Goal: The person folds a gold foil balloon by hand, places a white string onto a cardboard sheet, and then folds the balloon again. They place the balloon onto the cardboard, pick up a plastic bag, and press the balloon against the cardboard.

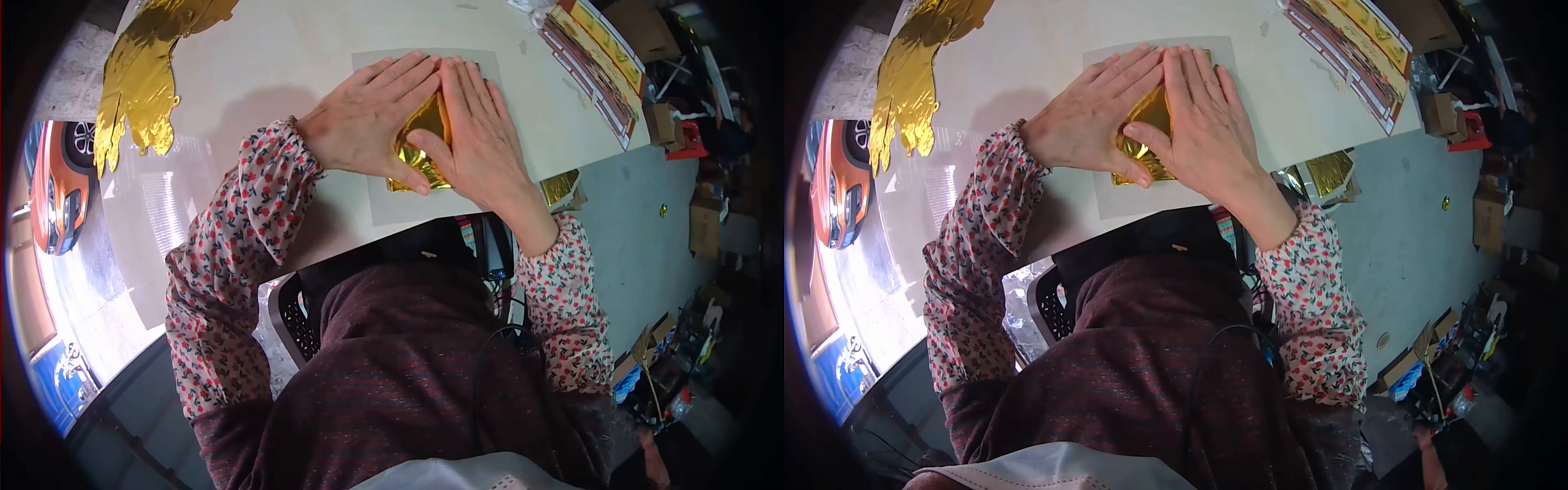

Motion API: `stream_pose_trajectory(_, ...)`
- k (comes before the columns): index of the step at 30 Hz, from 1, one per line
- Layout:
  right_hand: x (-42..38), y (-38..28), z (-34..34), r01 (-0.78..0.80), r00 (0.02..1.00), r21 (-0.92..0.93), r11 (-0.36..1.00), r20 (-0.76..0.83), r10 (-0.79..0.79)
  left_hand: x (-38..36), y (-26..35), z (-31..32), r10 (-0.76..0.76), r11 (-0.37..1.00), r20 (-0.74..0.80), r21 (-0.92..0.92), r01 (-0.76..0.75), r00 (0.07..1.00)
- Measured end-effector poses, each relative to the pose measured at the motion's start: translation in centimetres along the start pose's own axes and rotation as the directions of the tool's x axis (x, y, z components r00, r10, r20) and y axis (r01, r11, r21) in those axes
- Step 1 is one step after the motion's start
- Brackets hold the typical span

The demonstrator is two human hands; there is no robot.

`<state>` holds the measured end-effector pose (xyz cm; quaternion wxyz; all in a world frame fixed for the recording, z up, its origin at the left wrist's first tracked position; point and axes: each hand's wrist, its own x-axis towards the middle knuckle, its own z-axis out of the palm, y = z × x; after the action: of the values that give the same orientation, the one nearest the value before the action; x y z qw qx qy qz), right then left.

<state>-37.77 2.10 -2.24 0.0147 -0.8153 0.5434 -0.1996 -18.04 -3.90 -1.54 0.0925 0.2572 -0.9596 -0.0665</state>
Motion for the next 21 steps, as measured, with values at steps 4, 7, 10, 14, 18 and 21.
stream_pose_trajectory(4,0.0,0.0,-0.1,-0.009,1.0,-0.001,1.0,-0.009,0.009,0.0,0.2,0.0,-0.002,1.0,-0.016,-0.026,0.002,1.0)
stream_pose_trajectory(7,0.1,0.1,-0.2,-0.017,1.0,-0.024,1.0,0.0,0.017,0.2,0.2,0.1,-0.003,0.999,-0.04,-0.043,0.002,0.999)
stream_pose_trajectory(10,0.0,0.0,-0.2,-0.011,1.0,-0.064,0.998,0.019,0.012,-0.1,0.3,0.2,-0.006,0.999,-0.067,-0.051,0.003,0.998)
stream_pose_trajectory(14,0.3,-0.2,0.0,-0.028,0.999,-0.075,0.997,0.033,0.031,-1.4,-1.0,-0.5,0.007,0.999,-0.087,-0.034,-0.01,0.996)
stream_pose_trajectory(18,-0.6,1.4,0.6,-0.047,0.998,-0.053,0.998,0.036,0.049,-3.6,-0.9,-1.2,-0.144,0.989,-0.056,-0.033,0.143,0.988)
stream_pose_trajectory(21,-0.6,2.2,0.8,-0.049,0.998,-0.053,0.997,0.039,0.051,-3.8,-0.4,-0.8,-0.165,0.983,-0.112,-0.097,0.154,0.98)
